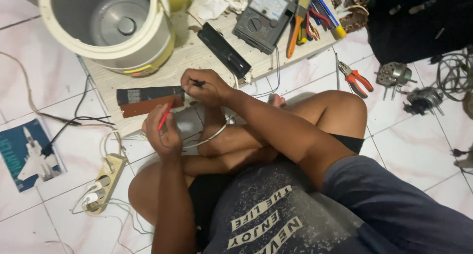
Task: The person sits on the floor and uses a multimeter with red and black probes to test a remote control and a battery pack, opening the remote's casing to reach its contacts. They then probe and test a green circuit board on the low table, repositioning the probes across its components.
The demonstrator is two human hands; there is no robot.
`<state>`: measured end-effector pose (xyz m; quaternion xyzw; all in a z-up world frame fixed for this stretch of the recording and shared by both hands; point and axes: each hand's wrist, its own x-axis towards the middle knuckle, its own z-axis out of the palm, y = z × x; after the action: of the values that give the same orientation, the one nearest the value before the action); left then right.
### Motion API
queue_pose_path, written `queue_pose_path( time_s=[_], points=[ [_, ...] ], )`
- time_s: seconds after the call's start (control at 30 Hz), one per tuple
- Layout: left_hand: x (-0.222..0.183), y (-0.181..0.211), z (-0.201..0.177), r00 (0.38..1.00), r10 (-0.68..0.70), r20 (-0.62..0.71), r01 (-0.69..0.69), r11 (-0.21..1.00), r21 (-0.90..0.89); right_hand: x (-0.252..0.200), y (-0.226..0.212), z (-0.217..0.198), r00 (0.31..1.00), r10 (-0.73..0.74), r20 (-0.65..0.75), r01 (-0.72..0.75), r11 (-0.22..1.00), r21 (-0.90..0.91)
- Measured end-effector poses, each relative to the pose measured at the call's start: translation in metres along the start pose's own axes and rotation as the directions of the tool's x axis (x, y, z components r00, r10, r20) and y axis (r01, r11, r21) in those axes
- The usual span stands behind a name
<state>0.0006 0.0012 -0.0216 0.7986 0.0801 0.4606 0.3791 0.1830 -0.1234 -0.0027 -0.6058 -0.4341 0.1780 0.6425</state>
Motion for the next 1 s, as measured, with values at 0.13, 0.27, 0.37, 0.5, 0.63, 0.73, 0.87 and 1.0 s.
queue_pose_path(
  time_s=[0.13, 0.27, 0.37, 0.5, 0.63, 0.73, 0.87, 1.0],
  points=[
    [0.005, 0.011, -0.002, 0.999, 0.043, -0.029, -0.042, 0.999, 0.017, 0.0, -0.009, 0.003, 1.0, -0.011, -0.012, 0.011, 0.999, -0.03],
    [0.008, 0.026, -0.008, 1.0, -0.006, -0.024, 0.006, 1.0, 0.001, 0.0, -0.024, 0.008, 0.99, -0.131, -0.045, 0.127, 0.987, -0.096],
    [-0.005, 0.014, -0.009, 0.998, -0.036, -0.045, 0.036, 0.999, 0.003, -0.013, -0.022, 0.014, 0.964, -0.247, -0.102, 0.22, 0.95, -0.221],
    [-0.001, 0.029, -0.016, 0.983, -0.117, -0.142, 0.1, 0.987, -0.125, -0.059, -0.034, 0.026, 0.956, -0.274, -0.11, 0.218, 0.906, -0.364],
    [-0.016, -0.002, -0.021, 0.976, -0.128, -0.176, 0.122, 0.992, -0.04, -0.125, -0.028, 0.026, 0.96, -0.179, 0.217, 0.234, 0.936, -0.264],
    [-0.011, -0.003, -0.021, 0.989, -0.033, -0.148, 0.036, 0.999, 0.018, -0.142, -0.043, 0.009, 0.947, -0.243, 0.209, 0.295, 0.917, -0.269],
    [-0.005, 0.005, -0.018, 0.98, 0.043, -0.196, -0.048, 0.999, -0.022, -0.115, -0.062, -0.03, 0.987, -0.033, -0.157, -0.054, 0.856, -0.515],
    [-0.013, 0.0, -0.016, 0.968, 0.156, -0.194, -0.147, 0.987, 0.065, -0.08, -0.04, -0.073, 0.91, -0.166, -0.379, -0.105, 0.794, -0.599]
  ],
)
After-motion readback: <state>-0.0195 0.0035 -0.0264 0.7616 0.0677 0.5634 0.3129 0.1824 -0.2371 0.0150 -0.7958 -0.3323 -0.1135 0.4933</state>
